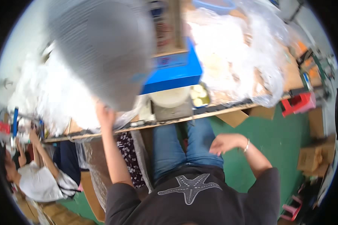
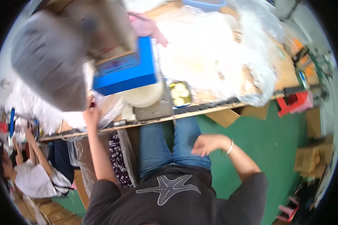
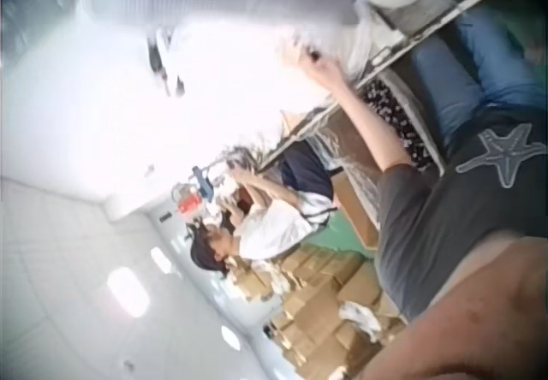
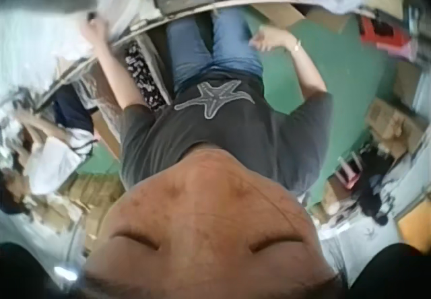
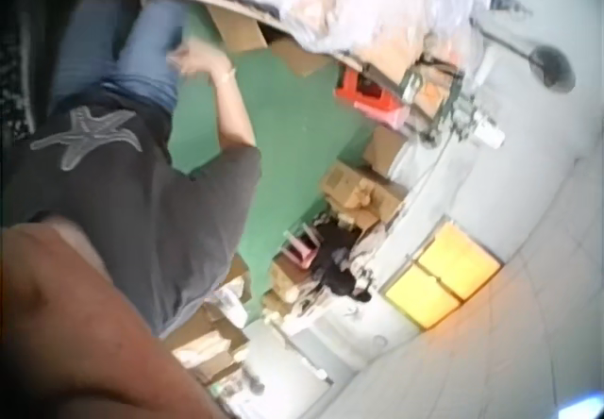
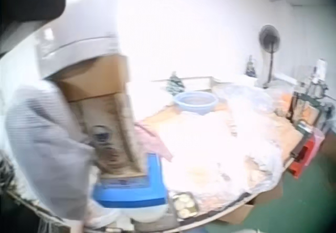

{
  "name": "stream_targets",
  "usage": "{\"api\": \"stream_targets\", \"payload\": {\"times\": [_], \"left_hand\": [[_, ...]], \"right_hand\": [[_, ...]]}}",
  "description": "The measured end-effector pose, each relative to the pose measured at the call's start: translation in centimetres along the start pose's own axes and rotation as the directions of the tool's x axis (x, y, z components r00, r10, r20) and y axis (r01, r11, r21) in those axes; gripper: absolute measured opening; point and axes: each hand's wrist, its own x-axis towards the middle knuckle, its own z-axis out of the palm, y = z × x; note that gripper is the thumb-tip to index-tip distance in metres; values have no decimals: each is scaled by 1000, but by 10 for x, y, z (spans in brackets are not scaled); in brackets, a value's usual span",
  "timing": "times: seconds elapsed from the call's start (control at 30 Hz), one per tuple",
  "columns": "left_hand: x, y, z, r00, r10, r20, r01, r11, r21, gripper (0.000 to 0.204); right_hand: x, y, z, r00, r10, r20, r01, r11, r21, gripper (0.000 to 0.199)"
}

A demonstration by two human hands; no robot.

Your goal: The recorder is assembling and sorting small plastic components at an industrial workbench.

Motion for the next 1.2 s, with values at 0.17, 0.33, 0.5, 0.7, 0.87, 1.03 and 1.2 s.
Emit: {"api": "stream_targets", "payload": {"times": [0.17,0.33,0.5,0.7,0.87,1.03,1.2], "left_hand": [[0,39,-18,957,244,156,-261,960,100,47],[-15,22,-8,990,27,139,-26,1000,-9,45],[-16,41,-17,993,52,103,-70,982,177,50],[-20,44,-29,992,-47,116,23,979,201,53],[-13,39,-20,992,-110,67,103,990,96,45],[-20,44,-36,975,-69,-210,5,956,-293,27],[-35,54,-32,995,42,87,-15,957,-289,22]], "right_hand": [[79,-169,10,694,-704,150,720,671,-178,24],[220,-287,-15,383,-795,-470,767,557,-318,16],[314,-279,-91,298,-854,-427,423,519,-743,27],[318,-281,-81,450,-697,-559,251,699,-670,23],[319,-287,-79,461,-615,-640,84,748,-658,27],[249,-294,-44,177,-698,-694,386,698,-604,22],[188,-216,7,169,-708,-685,225,705,-673,37]]}}
